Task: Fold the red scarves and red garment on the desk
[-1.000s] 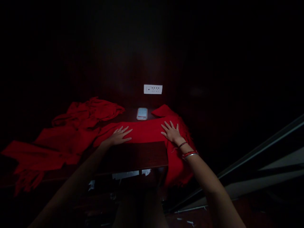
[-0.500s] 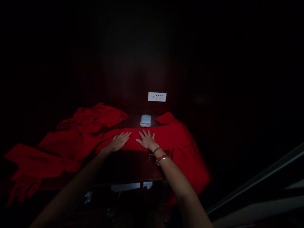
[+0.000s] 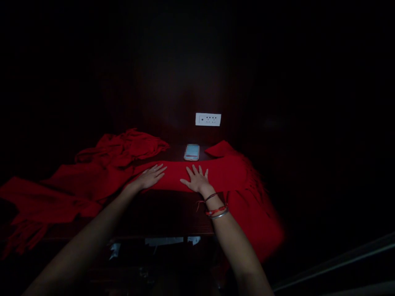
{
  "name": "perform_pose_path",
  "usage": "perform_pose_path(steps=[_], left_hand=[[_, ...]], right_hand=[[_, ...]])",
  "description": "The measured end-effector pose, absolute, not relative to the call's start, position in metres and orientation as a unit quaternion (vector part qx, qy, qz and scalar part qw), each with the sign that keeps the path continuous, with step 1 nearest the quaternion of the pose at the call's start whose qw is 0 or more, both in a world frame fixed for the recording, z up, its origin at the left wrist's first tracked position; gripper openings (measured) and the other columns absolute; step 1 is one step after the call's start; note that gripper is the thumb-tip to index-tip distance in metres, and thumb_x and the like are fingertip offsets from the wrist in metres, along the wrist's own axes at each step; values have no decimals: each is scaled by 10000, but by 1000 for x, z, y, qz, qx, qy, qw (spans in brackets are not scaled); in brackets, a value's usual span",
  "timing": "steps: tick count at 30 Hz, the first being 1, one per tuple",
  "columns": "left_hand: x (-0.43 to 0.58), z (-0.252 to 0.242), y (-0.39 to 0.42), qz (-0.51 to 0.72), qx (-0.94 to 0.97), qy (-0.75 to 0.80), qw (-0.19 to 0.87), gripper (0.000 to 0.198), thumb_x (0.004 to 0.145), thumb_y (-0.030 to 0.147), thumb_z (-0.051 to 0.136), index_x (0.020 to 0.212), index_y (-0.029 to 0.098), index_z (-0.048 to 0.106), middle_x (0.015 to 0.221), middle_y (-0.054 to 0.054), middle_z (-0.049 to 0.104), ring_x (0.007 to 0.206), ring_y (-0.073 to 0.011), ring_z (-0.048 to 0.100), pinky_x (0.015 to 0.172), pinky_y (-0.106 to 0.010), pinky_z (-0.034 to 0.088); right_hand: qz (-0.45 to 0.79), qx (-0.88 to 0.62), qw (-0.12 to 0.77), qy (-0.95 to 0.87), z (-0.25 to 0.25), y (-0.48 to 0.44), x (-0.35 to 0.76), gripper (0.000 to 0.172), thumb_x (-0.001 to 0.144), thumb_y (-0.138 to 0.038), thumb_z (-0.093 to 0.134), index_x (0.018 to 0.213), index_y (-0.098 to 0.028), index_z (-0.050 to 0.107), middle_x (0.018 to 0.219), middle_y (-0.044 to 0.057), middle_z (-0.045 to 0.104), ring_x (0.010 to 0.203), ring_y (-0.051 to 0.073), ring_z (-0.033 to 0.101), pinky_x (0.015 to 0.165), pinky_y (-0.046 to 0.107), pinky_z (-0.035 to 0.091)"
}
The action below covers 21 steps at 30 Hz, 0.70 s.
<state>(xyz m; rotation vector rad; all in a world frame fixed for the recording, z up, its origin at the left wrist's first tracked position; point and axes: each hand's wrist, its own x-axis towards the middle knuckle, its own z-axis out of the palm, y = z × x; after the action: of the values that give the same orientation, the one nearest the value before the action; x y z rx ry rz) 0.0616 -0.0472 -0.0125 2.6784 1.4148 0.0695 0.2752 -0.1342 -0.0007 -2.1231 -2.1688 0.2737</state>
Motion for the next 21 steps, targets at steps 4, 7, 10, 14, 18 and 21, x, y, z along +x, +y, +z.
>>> perform_pose_path(steps=[4,7,10,14,18,21], left_hand=[[60,-17,-43,20,889,456,41,581,778,559,214,1285,276,190,1362,-23,118,1235,-224,89,956,-428,155],[55,-16,-41,25,894,445,40,622,757,586,237,1284,258,206,1356,-34,145,1232,-223,106,966,-407,155],[48,-15,-39,36,896,440,45,637,758,573,256,1280,209,242,1347,-51,185,1229,-201,128,984,-346,149],[35,-17,-36,85,889,448,44,627,763,544,277,1253,154,313,1321,-66,260,1213,-173,197,991,-302,160],[27,-18,-37,140,885,442,35,611,775,530,260,1192,107,405,1248,-84,389,1156,-173,323,976,-300,223],[26,-18,-39,171,889,423,30,559,792,494,258,1148,109,451,1190,-85,458,1112,-178,384,956,-310,269]], right_hand=[[130,-642,24,-756,3,-138,271,775,659,-714,171,1304,-301,50,1380,2,3,1232,263,-51,938,517,-39],[183,-640,-37,-745,7,-139,272,789,644,-722,189,1301,-306,53,1376,-13,-31,1229,263,-76,933,522,-61],[206,-643,-62,-735,11,-140,276,799,640,-709,243,1298,-314,20,1371,-34,-65,1228,254,-93,934,524,-57],[228,-631,-72,-738,16,-143,284,831,623,-685,332,1297,-315,18,1371,-28,-72,1229,261,-81,929,539,-35],[246,-607,-62,-753,22,-148,292,814,636,-628,395,1300,-303,54,1373,-5,-58,1230,270,-56,921,555,-6],[259,-589,-65,-763,26,-151,299,811,636,-572,456,1299,-300,76,1373,0,-51,1231,268,-58,926,550,-8]])
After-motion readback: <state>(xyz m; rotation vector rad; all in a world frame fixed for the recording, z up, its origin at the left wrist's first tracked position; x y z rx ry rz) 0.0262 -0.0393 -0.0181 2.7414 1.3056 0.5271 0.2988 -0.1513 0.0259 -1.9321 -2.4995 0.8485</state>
